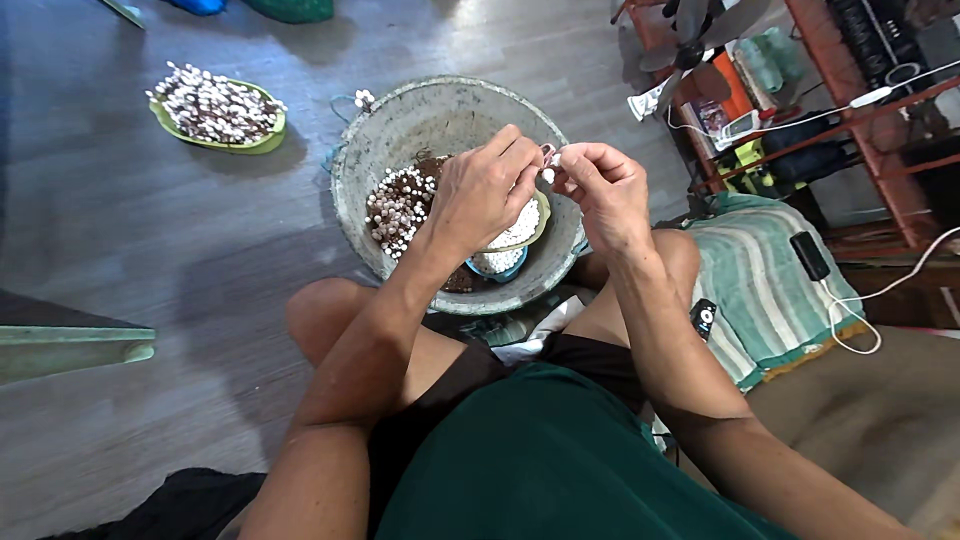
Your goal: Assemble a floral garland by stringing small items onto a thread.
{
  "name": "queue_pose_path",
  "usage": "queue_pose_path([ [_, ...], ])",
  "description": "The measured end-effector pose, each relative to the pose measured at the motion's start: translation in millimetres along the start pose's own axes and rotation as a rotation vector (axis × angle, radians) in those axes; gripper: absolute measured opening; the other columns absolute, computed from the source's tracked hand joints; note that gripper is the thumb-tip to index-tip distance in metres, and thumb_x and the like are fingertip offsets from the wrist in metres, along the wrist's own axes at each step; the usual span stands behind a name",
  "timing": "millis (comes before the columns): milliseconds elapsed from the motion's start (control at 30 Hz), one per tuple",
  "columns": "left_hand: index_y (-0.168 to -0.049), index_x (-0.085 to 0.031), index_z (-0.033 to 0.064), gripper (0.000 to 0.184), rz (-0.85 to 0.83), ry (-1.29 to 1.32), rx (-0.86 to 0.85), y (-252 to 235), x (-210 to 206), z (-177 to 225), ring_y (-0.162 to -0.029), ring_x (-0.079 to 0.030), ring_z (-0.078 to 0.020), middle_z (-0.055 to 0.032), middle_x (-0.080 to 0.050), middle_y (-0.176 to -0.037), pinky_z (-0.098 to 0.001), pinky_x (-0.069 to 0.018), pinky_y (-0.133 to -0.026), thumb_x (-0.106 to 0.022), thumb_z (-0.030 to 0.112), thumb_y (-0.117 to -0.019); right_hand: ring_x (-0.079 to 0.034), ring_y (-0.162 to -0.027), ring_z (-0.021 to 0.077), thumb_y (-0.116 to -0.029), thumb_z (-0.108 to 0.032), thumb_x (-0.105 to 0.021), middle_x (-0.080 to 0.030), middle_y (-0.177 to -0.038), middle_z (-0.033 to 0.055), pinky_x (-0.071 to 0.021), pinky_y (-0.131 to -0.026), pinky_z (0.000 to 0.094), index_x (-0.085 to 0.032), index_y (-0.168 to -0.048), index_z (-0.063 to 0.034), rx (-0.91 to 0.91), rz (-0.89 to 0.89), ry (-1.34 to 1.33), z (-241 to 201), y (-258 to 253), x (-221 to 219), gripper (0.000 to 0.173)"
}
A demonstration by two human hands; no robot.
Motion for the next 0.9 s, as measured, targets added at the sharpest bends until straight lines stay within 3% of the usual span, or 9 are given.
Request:
queue_pose_path([
  [200, -0.105, -0.071, 0.0101, 0.020, -0.012, -0.010, 0.016, -0.2, 0.0, 0.1, -0.077, -0.065, -0.0173, -0.0056, -0.065, -0.097, -0.0362, -0.0538, -0.064, -0.053, 0.018, -0.1034, -0.071, -0.081, 0.0174, -0.0959, -0.006, -0.071, -0.074, -0.094, 0.0107, -0.0620, -0.077, 0.0344, -0.072, -0.108, 0.0030, 0.089, -0.025, 0.116, -8.7, 1.8, -0.2, 0.015],
  [300, -0.104, -0.071, 0.0104, 0.019, -0.018, -0.010, 0.029, 0.2, -0.8, -1.0, -0.077, -0.065, -0.0178, -0.0054, -0.066, -0.097, -0.0376, -0.0539, -0.063, -0.054, 0.019, -0.1027, -0.068, -0.085, 0.0124, -0.0986, -0.005, -0.067, -0.071, -0.099, 0.0064, -0.0602, -0.080, 0.0282, -0.069, -0.115, 0.0001, 0.104, -0.066, 0.191, -17.3, 17.4, -6.2, 0.018],
  [633, -0.103, -0.071, 0.0105, 0.018, -0.011, 0.010, 0.013, 1.4, -2.5, -0.9, -0.077, -0.065, -0.0178, -0.0053, -0.064, -0.095, -0.0372, -0.0534, -0.062, -0.054, 0.019, -0.1027, -0.069, -0.083, 0.0127, -0.1008, -0.005, -0.064, -0.072, -0.097, 0.0082, -0.0609, -0.077, 0.0260, -0.070, -0.116, 0.0028, 0.162, -0.124, 0.292, -31.3, 29.1, -12.0, 0.018],
  [700, -0.104, -0.071, 0.0107, 0.018, -0.011, 0.007, 0.014, 1.2, -2.4, -1.4, -0.077, -0.065, -0.0181, -0.0055, -0.064, -0.095, -0.0374, -0.0537, -0.062, -0.054, 0.019, -0.1026, -0.071, -0.089, 0.0136, -0.1015, -0.005, -0.062, -0.073, -0.104, 0.0087, -0.0612, -0.083, 0.0278, -0.069, -0.122, 0.0032, 0.155, -0.157, 0.302, -32.1, 26.3, -13.3, 0.023],
  [900, -0.106, -0.071, 0.0109, 0.019, -0.029, 0.004, 0.005, 0.9, -4.3, 0.9, -0.076, -0.065, -0.0182, -0.0057, -0.064, -0.097, -0.0372, -0.0535, -0.062, -0.053, 0.019, -0.1040, -0.069, -0.084, 0.0109, -0.0988, -0.001, -0.065, -0.072, -0.096, 0.0075, -0.0598, -0.080, 0.0249, -0.070, -0.114, 0.0036, 0.197, -0.182, 0.351, -34.1, 19.8, -11.5, 0.017],
])
Point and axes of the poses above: each hand's wrist, its own y-axis away from the middle knuckle, its own x-axis out of the back of the hand, z = x × y, the point moved 10 cm from there along -y, towards the middle knuckle
